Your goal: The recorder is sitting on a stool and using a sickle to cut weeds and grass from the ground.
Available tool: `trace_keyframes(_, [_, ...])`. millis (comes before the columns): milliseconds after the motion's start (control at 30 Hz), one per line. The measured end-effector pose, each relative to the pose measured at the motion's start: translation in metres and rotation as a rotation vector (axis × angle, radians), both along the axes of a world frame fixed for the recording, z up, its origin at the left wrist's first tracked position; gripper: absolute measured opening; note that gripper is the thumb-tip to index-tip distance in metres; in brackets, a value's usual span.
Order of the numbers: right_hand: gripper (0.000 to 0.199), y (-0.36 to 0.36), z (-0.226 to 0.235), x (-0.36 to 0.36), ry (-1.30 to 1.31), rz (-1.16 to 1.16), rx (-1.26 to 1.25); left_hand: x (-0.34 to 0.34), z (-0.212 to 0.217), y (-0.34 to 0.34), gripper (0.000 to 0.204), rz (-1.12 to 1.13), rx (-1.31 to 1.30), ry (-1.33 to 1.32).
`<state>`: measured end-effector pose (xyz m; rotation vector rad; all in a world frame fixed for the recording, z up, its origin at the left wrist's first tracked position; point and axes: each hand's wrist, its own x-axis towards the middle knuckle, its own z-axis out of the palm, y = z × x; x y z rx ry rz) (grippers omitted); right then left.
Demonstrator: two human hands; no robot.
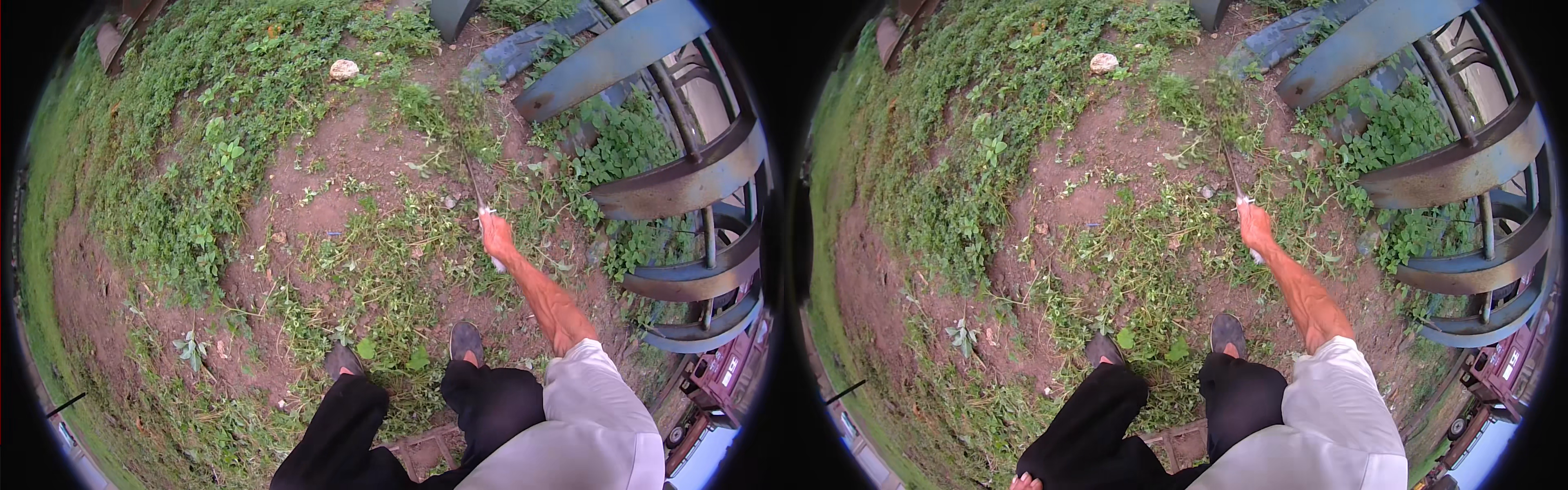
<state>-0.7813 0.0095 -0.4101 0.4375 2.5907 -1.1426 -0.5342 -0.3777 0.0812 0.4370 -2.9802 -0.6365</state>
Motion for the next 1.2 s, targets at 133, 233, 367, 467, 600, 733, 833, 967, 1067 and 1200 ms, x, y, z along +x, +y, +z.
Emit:
trace_keyframes(133, [0.060,0.012,0.059,0.098,-0.033,0.089,0.100,0.029,-0.008,-0.014,0.015,0.012,0.050,0.023])
trace_keyframes(233, [0.065,0.002,0.083,0.119,-0.023,0.032,0.175,0.029,-0.004,-0.013,0.015,0.015,0.043,0.018])
trace_keyframes(367, [0.061,-0.004,0.057,0.030,0.157,0.096,0.194,0.018,0.003,-0.001,0.015,-0.001,0.007,0.022])
trace_keyframes(467, [0.059,-0.041,0.066,-0.104,0.217,0.112,0.158,0.043,-0.009,-0.008,0.014,0.009,0.052,0.061])
trace_keyframes(600, [0.056,-0.091,0.056,-0.160,0.078,0.096,0.149,0.040,-0.007,-0.002,0.014,-0.027,0.058,0.063])
trace_keyframes(733, [0.046,-0.098,0.050,-0.044,0.069,0.219,0.188,0.036,0.003,0.003,0.013,-0.005,0.023,0.020])
trace_keyframes(833, [0.042,-0.068,0.077,0.057,-0.070,0.299,0.189,0.040,-0.001,-0.002,0.014,-0.026,0.045,0.074])
trace_keyframes(967, [0.045,-0.039,0.111,0.155,-0.170,0.306,0.094,0.052,-0.006,-0.001,0.014,-0.028,0.067,0.085])
trace_keyframes(1067, [0.043,-0.036,0.113,0.167,-0.144,0.317,0.154,0.059,-0.003,0.001,0.015,-0.010,0.061,0.071])
trace_keyframes(1200, [0.045,-0.054,0.104,0.048,0.075,0.213,0.069,0.062,0.000,0.005,0.015,-0.009,0.046,0.039])
